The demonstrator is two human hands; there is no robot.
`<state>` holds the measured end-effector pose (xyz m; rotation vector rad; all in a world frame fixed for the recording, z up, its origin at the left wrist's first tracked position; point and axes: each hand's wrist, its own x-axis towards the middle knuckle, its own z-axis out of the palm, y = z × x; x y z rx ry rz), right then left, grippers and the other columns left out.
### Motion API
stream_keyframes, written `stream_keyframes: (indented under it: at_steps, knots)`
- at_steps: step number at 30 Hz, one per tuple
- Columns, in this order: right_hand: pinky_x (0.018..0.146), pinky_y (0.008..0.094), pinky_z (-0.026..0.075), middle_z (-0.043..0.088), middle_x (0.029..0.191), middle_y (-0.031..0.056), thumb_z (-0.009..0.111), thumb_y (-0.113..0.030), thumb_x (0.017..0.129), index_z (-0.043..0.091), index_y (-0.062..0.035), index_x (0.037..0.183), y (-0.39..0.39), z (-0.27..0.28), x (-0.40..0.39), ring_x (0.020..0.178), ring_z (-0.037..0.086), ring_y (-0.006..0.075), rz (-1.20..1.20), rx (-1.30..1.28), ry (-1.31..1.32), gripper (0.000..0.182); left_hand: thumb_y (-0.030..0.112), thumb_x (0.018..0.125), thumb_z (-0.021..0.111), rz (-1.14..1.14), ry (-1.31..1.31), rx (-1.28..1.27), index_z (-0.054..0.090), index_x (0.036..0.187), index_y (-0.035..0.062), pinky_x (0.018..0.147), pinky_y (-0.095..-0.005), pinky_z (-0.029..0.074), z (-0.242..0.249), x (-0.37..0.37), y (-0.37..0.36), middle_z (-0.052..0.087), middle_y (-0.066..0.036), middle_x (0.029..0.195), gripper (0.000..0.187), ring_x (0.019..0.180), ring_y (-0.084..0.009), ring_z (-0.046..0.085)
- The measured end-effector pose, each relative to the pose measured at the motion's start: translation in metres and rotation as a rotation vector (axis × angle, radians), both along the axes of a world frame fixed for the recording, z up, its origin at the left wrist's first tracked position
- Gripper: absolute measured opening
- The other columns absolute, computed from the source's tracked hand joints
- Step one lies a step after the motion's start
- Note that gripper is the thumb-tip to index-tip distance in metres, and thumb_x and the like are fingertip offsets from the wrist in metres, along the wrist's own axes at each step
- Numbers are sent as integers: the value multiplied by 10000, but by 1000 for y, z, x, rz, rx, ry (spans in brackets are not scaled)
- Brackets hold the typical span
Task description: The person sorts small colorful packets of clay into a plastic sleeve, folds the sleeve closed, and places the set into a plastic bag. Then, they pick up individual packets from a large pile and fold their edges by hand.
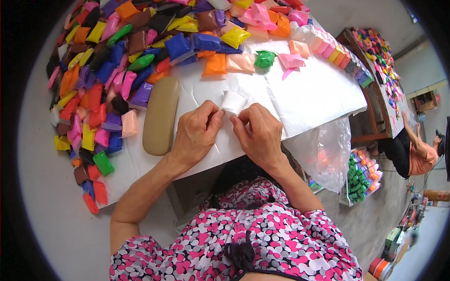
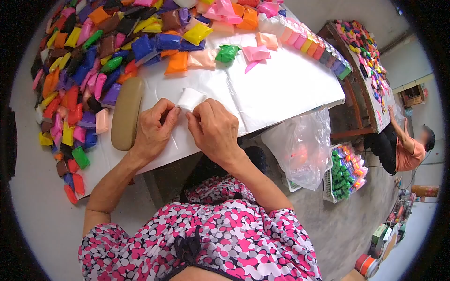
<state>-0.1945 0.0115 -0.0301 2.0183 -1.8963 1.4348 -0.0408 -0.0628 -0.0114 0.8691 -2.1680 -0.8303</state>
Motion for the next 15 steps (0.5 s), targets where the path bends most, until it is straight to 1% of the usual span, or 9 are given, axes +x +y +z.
stream_keyframes:
  at_steps: [3,7,10,13,15]
  knots:
    - [576,388,449,535,732,106,704,-39,754,504,-33,773,-2,-2,-5,680,571,284,61,-19,-29,201,98,912,600,5,-17,-7,543,840,3,548,-418,443,4,-1,4,593,-188,680,131,594,-356,595]
    - [586,396,448,506,731,115,684,-15,746,479,-26,793,-2,-4,-7,689,558,298,61,-52,7,211,80,895,603,-11,7,-41,538,826,5,541,-416,434,3,-1,6,581,-182,673,121,584,-352,584]
    - [591,403,448,492,744,123,674,-3,739,465,-20,811,-3,-4,-9,698,550,305,78,-66,46,221,79,922,599,-83,2,-67,562,879,-7,535,-325,423,0,1,5,568,-123,671,103,567,-183,539]
    - [591,403,448,489,758,128,667,3,737,458,-18,820,-2,-2,-17,702,546,309,105,-55,84,226,53,872,593,-68,19,-109,532,856,8,565,-424,468,4,-4,10,590,-168,734,77,627,-360,600]
    - [588,400,448,489,761,129,663,4,741,455,-18,822,-2,-2,-20,696,545,309,124,-47,95,224,47,871,584,-77,-3,-176,532,868,9,575,-429,476,2,-5,9,584,-165,750,64,644,-365,600]
